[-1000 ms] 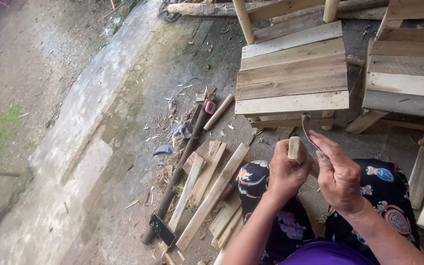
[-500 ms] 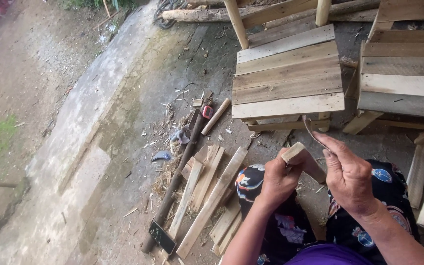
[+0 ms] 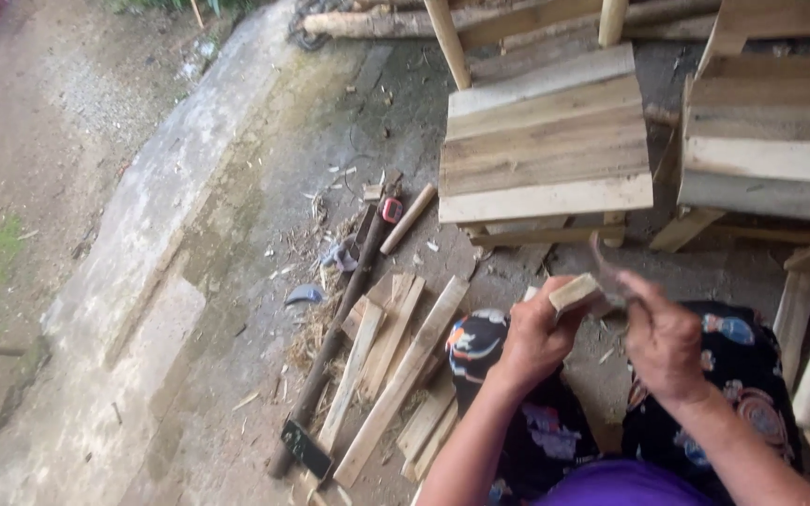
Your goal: The person sands a wooden plank by holding it with one hand and rubbing sandpaper over its surfaces and edges with the other, rotating and flipping the plank to access all sides.
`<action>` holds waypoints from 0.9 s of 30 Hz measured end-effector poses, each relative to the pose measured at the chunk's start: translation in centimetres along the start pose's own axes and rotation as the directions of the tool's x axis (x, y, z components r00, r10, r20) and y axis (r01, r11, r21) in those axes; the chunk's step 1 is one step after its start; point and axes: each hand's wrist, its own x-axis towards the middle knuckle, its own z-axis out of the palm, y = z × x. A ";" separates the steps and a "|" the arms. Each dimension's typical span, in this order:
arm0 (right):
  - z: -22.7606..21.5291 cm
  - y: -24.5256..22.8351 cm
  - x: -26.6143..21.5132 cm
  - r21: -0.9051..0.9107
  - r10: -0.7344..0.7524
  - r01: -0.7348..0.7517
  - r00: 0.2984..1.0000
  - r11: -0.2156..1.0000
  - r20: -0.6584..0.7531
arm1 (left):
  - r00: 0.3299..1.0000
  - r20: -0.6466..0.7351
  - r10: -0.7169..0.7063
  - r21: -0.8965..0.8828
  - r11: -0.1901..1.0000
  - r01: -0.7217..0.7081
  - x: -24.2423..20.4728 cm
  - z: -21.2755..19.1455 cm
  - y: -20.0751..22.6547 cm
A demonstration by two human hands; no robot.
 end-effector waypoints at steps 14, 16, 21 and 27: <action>0.3 -2.2 -0.5 0.050 0.024 -0.020 0.996 0.999 -0.089 | 0.971 -0.230 0.061 -0.083 0.993 -0.082 -0.9 3.0 -1.0; -1.0 -4.6 0.7 0.064 -0.020 0.028 0.992 0.998 -0.126 | 0.959 -0.257 0.121 -0.042 0.990 -0.136 -0.8 3.4 -1.4; -2.8 -11.7 3.3 0.163 -0.129 0.158 0.976 0.974 -0.175 | 0.962 -0.255 0.101 -0.018 0.994 -0.109 -0.7 4.9 -2.8; 0.0 -2.8 -0.4 0.098 0.055 -0.048 0.995 0.994 -0.078 | 0.940 -0.291 0.180 0.048 0.984 -0.174 -0.8 5.3 -2.0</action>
